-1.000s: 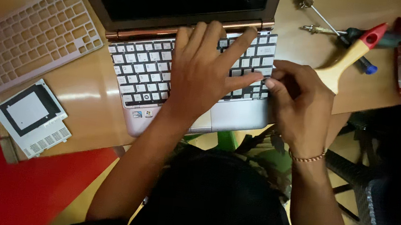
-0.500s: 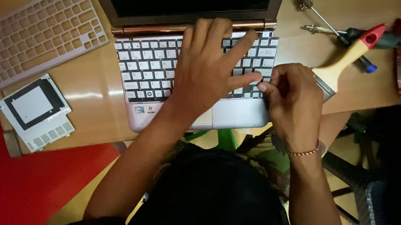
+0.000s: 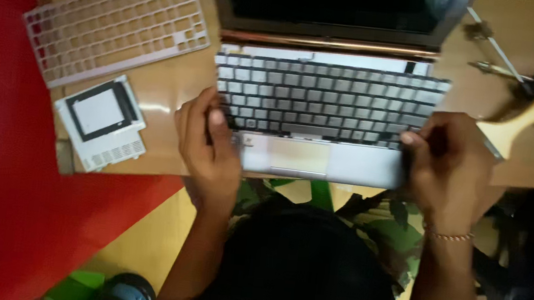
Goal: The person unscrews internal components of a disassembled laptop, then places a new keyboard into the chassis. They press down on the keys to secure the keyboard in place.
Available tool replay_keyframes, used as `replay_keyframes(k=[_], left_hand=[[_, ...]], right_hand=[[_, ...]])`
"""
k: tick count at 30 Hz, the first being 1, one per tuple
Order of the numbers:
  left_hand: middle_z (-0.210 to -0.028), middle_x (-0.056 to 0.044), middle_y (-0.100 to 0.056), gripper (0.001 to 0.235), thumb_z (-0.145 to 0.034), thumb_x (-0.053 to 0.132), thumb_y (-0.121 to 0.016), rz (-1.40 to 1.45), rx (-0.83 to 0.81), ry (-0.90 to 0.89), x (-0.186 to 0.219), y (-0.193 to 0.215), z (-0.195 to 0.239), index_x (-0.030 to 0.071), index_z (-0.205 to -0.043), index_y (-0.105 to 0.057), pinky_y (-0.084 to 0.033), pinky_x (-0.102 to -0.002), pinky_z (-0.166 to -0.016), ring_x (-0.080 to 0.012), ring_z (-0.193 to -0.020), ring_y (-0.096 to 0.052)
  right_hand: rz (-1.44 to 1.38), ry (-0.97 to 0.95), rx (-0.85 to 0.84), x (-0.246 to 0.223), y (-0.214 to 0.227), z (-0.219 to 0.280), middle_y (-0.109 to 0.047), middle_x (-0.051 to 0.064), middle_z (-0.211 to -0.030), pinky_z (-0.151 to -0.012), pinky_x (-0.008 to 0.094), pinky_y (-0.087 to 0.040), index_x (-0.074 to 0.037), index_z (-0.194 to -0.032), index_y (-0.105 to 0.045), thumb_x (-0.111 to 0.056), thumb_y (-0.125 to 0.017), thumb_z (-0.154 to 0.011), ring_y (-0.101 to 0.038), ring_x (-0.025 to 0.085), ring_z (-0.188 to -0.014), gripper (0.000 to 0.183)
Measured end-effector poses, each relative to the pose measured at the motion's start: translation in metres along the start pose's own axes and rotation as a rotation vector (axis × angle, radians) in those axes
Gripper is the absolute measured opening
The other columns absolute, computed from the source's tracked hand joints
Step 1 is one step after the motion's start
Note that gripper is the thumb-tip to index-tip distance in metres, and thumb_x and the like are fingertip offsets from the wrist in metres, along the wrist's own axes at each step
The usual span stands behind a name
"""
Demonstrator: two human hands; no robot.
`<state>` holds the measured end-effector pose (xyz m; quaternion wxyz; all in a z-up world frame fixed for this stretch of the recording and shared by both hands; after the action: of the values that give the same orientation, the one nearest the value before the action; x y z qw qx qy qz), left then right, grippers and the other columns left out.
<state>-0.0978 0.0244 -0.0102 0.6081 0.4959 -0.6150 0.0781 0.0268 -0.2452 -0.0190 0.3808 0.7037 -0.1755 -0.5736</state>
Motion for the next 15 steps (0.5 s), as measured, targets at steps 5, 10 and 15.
replay_keyframes(k=[5,10,15], left_hand=[[-0.089,-0.007,-0.051,0.028,-0.107,0.025,-0.051,-0.072,-0.065,0.006,-0.016,-0.006,-0.016,0.006,-0.088,-0.056,-0.038,-0.037,-0.079,-0.0253,-0.087,-0.048],[-0.095,-0.009,-0.050,0.027,-0.107,0.021,-0.050,0.029,-0.034,-0.032,-0.014,-0.003,-0.015,0.002,-0.089,-0.058,-0.041,-0.035,-0.084,-0.0255,-0.095,-0.050],[-0.093,-0.008,-0.050,0.036,-0.108,0.027,-0.044,0.033,-0.018,-0.050,-0.012,-0.003,-0.018,0.003,-0.084,-0.054,-0.040,-0.036,-0.082,-0.0245,-0.093,-0.048]], right_hand=[[0.081,-0.095,-0.021,0.003,0.005,0.001,-0.064,0.007,-0.095,-0.080,0.033,-0.046,-0.007,-0.103,-0.064,-0.001,-0.086,-0.091,-0.060,0.020,-0.084,0.025],[-0.014,-0.105,-0.047,0.003,0.006,0.000,-0.060,0.007,-0.097,-0.083,0.032,-0.043,-0.004,-0.103,-0.061,0.001,-0.080,-0.094,-0.055,0.021,-0.092,0.022],[-0.311,-0.133,-0.071,-0.005,0.003,-0.002,-0.055,0.007,-0.107,-0.095,0.028,-0.044,-0.003,-0.117,-0.053,0.001,-0.073,-0.104,-0.053,0.017,-0.103,0.025]])
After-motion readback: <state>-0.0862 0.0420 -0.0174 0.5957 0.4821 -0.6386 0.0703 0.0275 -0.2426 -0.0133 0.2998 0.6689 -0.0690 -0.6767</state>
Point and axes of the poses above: each hand's wrist, its own z-axis away from the middle knuckle, its own y-axis out of the back of the hand, x = y × z, the point moved 1 cm from there along -z, towards the middle knuckle
